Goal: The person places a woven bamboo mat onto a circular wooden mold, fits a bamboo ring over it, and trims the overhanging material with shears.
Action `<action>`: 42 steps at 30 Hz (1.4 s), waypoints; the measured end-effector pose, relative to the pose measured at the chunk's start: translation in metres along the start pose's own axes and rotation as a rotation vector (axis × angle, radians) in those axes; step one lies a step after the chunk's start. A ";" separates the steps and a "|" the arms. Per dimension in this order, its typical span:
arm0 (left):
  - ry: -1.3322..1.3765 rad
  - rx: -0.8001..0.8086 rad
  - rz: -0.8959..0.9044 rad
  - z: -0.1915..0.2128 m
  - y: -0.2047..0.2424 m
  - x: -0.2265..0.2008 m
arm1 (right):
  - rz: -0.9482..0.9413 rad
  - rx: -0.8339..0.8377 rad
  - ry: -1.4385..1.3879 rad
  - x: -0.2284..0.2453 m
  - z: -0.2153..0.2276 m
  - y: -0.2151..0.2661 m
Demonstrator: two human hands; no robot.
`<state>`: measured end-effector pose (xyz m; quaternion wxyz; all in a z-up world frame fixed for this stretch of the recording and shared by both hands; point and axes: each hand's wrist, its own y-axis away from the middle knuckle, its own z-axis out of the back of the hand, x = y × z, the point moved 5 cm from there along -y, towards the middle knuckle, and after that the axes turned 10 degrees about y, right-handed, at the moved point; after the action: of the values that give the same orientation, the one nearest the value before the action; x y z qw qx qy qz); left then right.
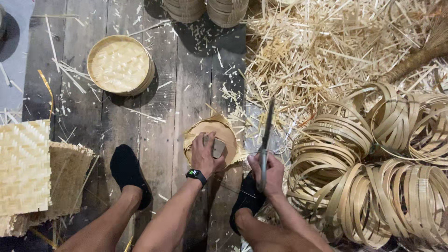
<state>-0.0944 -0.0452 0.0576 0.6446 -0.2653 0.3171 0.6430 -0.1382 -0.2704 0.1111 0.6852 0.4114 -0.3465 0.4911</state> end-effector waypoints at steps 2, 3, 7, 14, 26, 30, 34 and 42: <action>0.008 0.011 -0.002 0.001 -0.002 0.001 | -0.132 0.077 0.129 -0.010 -0.016 -0.003; -0.014 0.023 0.012 0.001 -0.003 0.001 | -0.195 0.115 0.193 -0.014 -0.019 -0.006; -0.065 0.094 0.060 0.000 -0.010 0.002 | -0.683 0.470 0.112 -0.041 -0.022 -0.010; -0.120 0.260 -0.047 0.001 -0.008 0.000 | -0.306 0.325 0.661 -0.038 0.013 -0.029; 0.076 0.265 -0.173 0.007 0.002 -0.011 | 0.181 0.058 0.517 -0.016 0.009 -0.018; -0.045 0.251 -0.106 0.007 0.004 -0.010 | 0.224 0.019 0.183 0.001 -0.002 -0.010; 0.030 0.305 0.012 0.005 0.005 -0.010 | -0.300 0.499 0.501 -0.024 -0.026 -0.021; 0.090 0.149 0.036 0.005 0.007 -0.007 | -0.145 0.271 0.551 -0.043 0.014 -0.016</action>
<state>-0.1008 -0.0464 0.0667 0.6359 -0.2394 0.3973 0.6168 -0.1353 -0.3030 0.0759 0.7254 0.3742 -0.0487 0.5756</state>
